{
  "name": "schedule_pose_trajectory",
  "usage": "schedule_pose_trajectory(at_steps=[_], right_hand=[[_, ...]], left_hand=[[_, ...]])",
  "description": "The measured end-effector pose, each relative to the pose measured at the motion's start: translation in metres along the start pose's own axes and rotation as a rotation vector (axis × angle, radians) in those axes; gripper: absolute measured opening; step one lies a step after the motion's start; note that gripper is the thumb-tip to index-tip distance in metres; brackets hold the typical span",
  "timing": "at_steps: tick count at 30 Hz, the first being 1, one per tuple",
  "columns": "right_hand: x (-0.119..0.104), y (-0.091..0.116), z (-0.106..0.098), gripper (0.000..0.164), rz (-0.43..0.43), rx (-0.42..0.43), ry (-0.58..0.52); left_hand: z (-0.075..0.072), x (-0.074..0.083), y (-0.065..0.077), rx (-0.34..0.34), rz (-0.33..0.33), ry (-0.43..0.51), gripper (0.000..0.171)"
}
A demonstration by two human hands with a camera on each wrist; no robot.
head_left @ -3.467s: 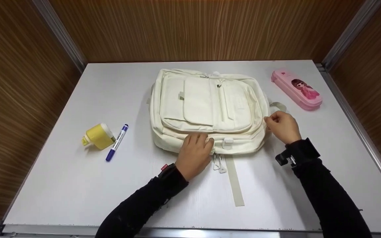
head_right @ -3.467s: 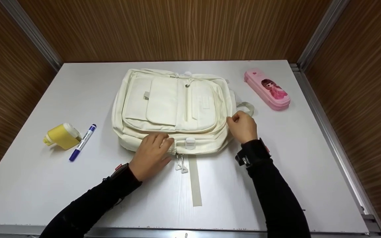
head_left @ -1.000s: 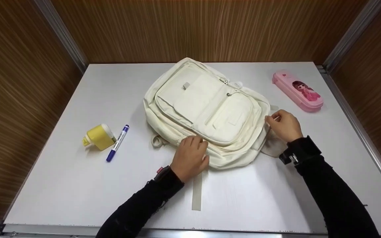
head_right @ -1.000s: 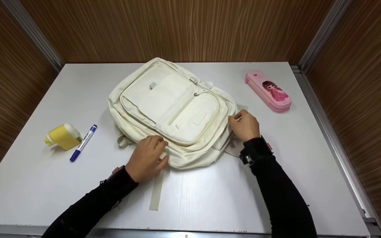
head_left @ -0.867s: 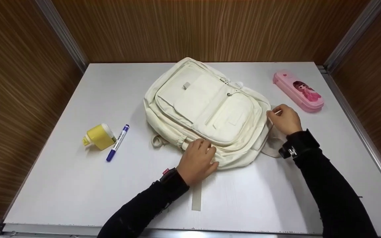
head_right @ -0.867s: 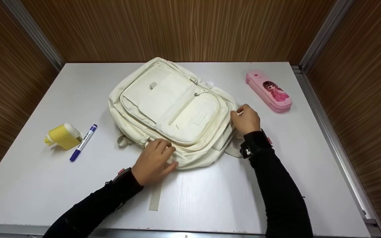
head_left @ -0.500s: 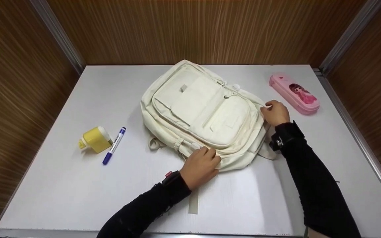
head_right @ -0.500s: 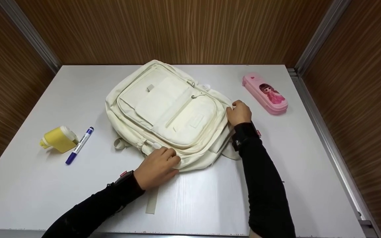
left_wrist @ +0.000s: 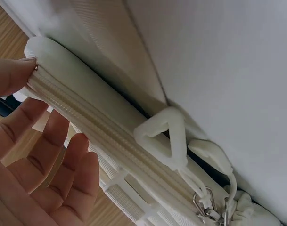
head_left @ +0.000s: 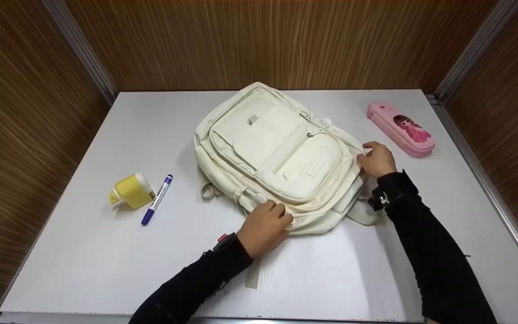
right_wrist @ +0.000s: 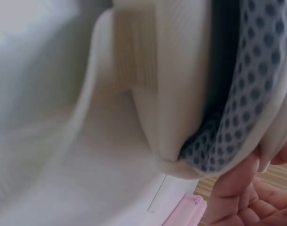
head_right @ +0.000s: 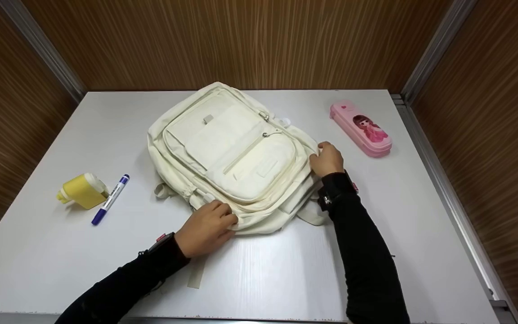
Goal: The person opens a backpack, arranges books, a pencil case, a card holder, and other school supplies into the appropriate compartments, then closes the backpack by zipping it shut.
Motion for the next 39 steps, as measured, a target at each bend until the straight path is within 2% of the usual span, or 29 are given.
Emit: schedule_pose_trajectory(at_steps=[8, 18, 29, 34, 39], right_hand=[[0.004, 0.014, 0.004, 0.058, -0.02, -0.026, 0.016], [0.0, 0.036, 0.009, 0.062, -0.059, -0.035, 0.047], [-0.004, 0.065, 0.018, 0.065, -0.071, -0.049, 0.032], [-0.005, 0.074, 0.021, 0.064, -0.084, -0.043, 0.028], [-0.003, 0.073, 0.02, 0.064, -0.083, -0.046, 0.034]], left_hand=[[-0.004, -0.02, 0.014, 0.009, -0.028, 0.065, 0.012], [-0.002, -0.043, 0.028, -0.081, -0.117, 0.088, 0.017], [-0.01, -0.064, 0.043, -0.075, -0.184, 0.095, 0.02], [-0.011, -0.07, 0.049, -0.086, -0.207, 0.095, 0.019], [-0.016, -0.068, 0.05, -0.073, -0.191, 0.103, 0.019]])
Point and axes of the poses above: each hand's wrist, its own y-axis away from the middle knuckle, its own z-axis out of the palm, x = y × z, the point moved 10 cm from there along -y, towards the middle knuckle, and after that the axes turned 4 degrees about z, right-handed, at the moved point
